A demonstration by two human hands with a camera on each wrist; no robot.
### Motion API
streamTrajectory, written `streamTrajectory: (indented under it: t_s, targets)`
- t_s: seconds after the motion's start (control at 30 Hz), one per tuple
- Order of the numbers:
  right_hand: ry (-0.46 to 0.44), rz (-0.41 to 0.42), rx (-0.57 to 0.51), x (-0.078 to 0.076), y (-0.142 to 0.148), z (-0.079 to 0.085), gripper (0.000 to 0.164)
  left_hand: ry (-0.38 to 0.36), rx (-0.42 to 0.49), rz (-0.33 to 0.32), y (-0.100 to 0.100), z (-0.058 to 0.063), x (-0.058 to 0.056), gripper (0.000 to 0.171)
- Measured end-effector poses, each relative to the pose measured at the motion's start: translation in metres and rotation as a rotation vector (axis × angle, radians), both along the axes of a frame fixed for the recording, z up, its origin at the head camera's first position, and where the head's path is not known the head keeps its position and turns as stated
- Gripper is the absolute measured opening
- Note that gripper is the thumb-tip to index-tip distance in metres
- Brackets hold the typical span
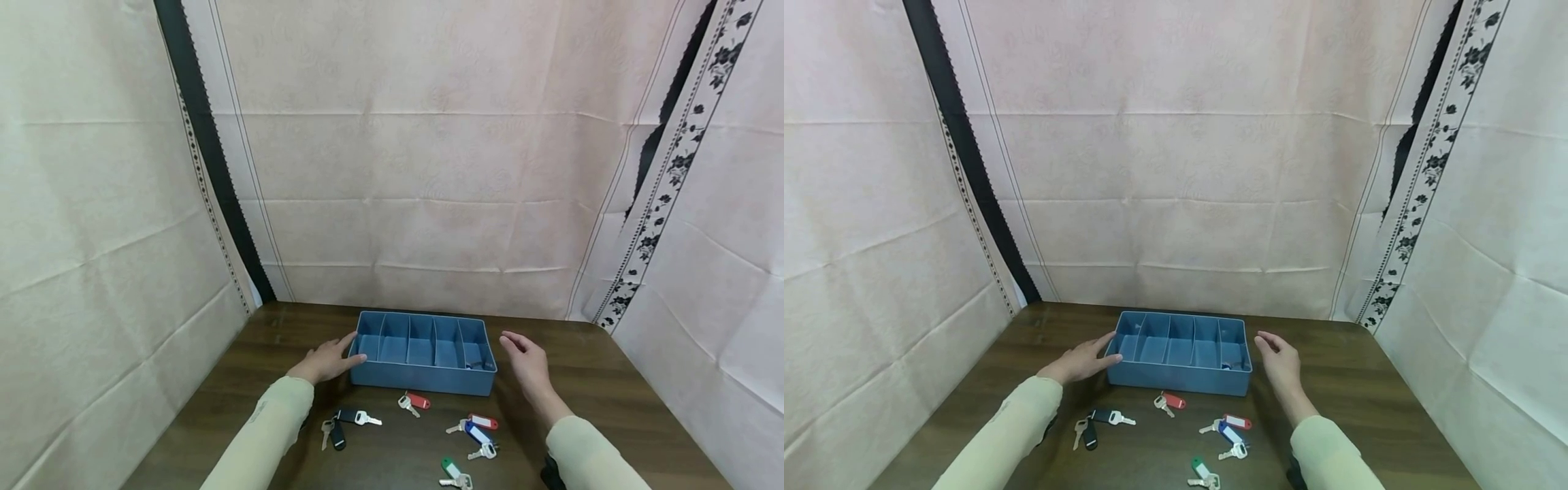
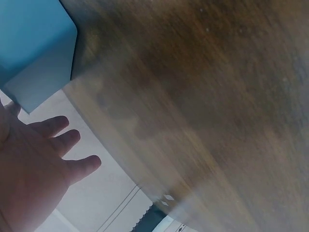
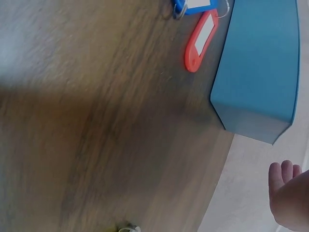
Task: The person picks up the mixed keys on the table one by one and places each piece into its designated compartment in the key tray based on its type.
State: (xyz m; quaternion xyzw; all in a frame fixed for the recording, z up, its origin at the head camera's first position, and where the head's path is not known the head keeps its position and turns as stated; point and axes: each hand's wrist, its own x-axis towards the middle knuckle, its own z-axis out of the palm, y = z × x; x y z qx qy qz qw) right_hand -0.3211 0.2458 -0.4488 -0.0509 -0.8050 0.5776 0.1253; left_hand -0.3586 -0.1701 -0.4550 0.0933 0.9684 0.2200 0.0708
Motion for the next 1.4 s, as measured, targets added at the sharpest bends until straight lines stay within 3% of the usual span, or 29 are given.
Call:
streamTrajectory:
  t_s: [0.83,1.2,1.4]
  targets:
    - [-0.047,0.039,-0.008,0.023,0.009,-0.005,0.053,-0.008,0.01,0.003,0.001,0.001,0.0,0.08]
    - [-0.08,0.114,0.069,0.044,0.007,-0.015,0.042,-0.012,0.013,0.007,0.0,-0.001,0.0,0.084]
    - [-0.108,0.114,0.11,0.052,0.005,-0.019,0.039,-0.02,0.017,0.003,0.0,-0.001,0.0,0.082]
